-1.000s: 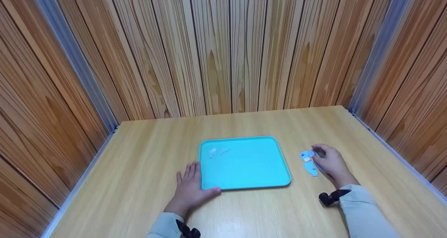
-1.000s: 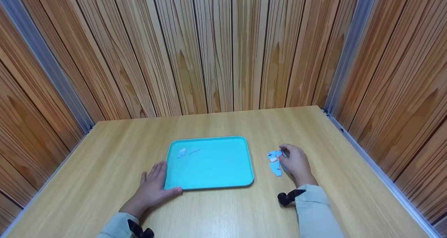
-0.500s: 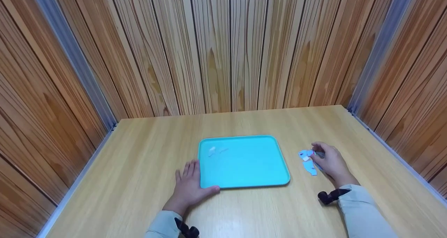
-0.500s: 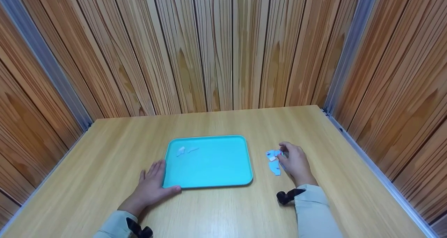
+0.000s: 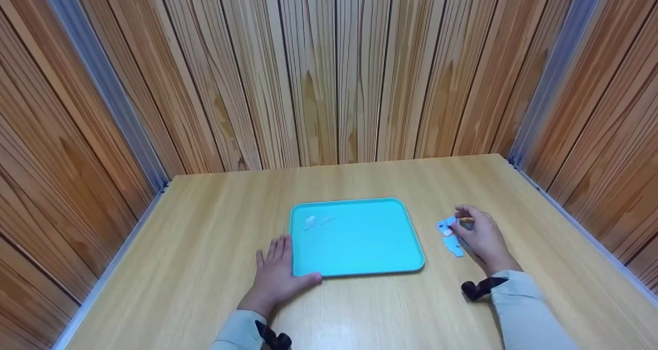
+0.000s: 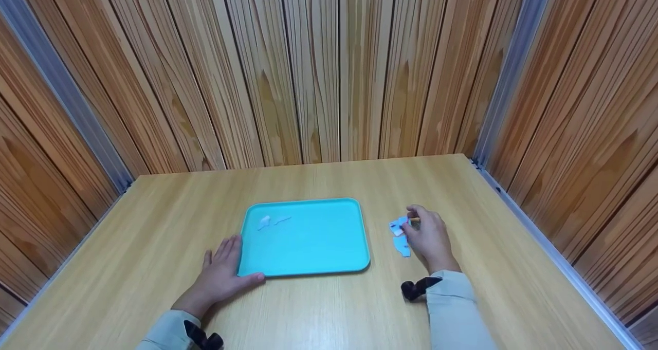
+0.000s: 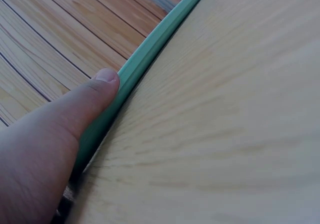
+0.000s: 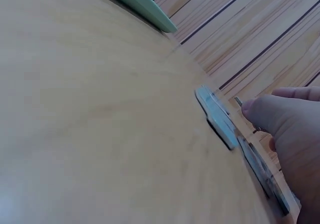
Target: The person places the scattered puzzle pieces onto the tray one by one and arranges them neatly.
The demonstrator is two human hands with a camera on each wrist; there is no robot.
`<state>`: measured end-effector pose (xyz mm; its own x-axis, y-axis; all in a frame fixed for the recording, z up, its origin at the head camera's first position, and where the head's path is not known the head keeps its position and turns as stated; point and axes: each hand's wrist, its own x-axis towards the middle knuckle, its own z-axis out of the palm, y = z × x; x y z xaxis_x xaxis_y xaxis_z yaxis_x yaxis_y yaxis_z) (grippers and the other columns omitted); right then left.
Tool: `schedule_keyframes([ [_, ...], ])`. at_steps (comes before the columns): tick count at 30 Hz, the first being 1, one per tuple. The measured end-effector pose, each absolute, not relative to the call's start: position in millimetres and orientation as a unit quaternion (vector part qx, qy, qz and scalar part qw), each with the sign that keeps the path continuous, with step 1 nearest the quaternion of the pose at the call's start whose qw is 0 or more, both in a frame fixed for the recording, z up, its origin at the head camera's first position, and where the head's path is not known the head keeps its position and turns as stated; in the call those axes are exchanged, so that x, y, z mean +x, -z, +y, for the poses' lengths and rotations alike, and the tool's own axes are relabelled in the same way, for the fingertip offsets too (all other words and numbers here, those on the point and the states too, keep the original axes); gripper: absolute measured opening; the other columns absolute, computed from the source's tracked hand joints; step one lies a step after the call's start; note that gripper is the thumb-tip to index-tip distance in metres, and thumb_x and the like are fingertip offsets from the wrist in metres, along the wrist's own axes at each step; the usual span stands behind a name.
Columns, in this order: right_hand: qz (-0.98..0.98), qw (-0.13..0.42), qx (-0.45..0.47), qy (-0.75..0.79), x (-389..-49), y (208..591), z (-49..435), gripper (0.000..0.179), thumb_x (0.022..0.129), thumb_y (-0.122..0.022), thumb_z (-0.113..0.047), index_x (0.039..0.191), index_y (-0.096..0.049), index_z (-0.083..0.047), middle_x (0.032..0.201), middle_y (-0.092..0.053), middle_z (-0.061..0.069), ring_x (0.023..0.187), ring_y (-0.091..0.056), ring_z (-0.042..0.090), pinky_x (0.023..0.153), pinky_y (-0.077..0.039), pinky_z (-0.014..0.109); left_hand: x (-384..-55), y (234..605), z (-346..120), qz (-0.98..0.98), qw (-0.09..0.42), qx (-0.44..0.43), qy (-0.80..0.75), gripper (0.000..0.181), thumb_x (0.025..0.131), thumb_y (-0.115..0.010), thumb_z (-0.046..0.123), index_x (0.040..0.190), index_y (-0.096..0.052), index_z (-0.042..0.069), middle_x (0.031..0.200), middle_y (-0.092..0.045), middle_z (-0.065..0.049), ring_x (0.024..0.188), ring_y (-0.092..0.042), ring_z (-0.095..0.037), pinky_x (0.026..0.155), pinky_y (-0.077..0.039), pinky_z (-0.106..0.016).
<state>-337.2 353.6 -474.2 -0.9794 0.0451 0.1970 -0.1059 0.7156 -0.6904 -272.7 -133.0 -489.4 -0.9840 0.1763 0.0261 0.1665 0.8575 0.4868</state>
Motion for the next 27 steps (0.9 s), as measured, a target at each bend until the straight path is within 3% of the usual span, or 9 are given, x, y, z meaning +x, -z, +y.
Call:
schedule_keyframes([
  [7, -0.913, 0.124, 0.038, -0.387, -343.3, 473.8, 327.6, 0.046, 0.1, -0.066, -0.018, 0.141, -0.052, -0.003, 0.131, -0.061, 0.018, 0.131, -0.046, 0.042, 0.109, -0.033, 0.061, -271.9, 488.6, -135.3, 0.963, 0.01, 0.088, -0.254, 0.131, 0.075, -0.057, 0.088, 0.162, -0.009, 0.002, 0.168, -0.008, -0.019, 0.155, -0.001, -0.038, 0.117, 0.007, -0.066],
  [14, -0.907, 0.165, 0.067, -0.383, -347.2, 478.0, 295.9, 0.043, 0.095, -0.072, -0.014, 0.133, -0.059, 0.0, 0.123, -0.068, 0.017, 0.12, -0.057, 0.04, 0.102, -0.044, 0.056, -272.1, 491.8, -135.8, 0.966, 0.005, 0.087, -0.243, 0.132, 0.075, -0.057, 0.088, 0.161, -0.011, 0.0, 0.167, -0.01, -0.022, 0.155, -0.003, -0.04, 0.117, 0.005, -0.067],
  [27, -0.908, 0.137, 0.062, -0.39, -347.3, 474.8, 255.4, 0.042, 0.097, -0.071, -0.02, 0.135, -0.06, -0.007, 0.124, -0.066, 0.012, 0.125, -0.052, 0.037, 0.105, -0.04, 0.056, -273.9, 491.2, -132.5, 0.965, 0.008, 0.092, -0.245, 0.131, 0.075, -0.056, 0.088, 0.161, -0.011, 0.0, 0.168, -0.009, -0.021, 0.155, -0.003, -0.04, 0.117, 0.005, -0.068],
])
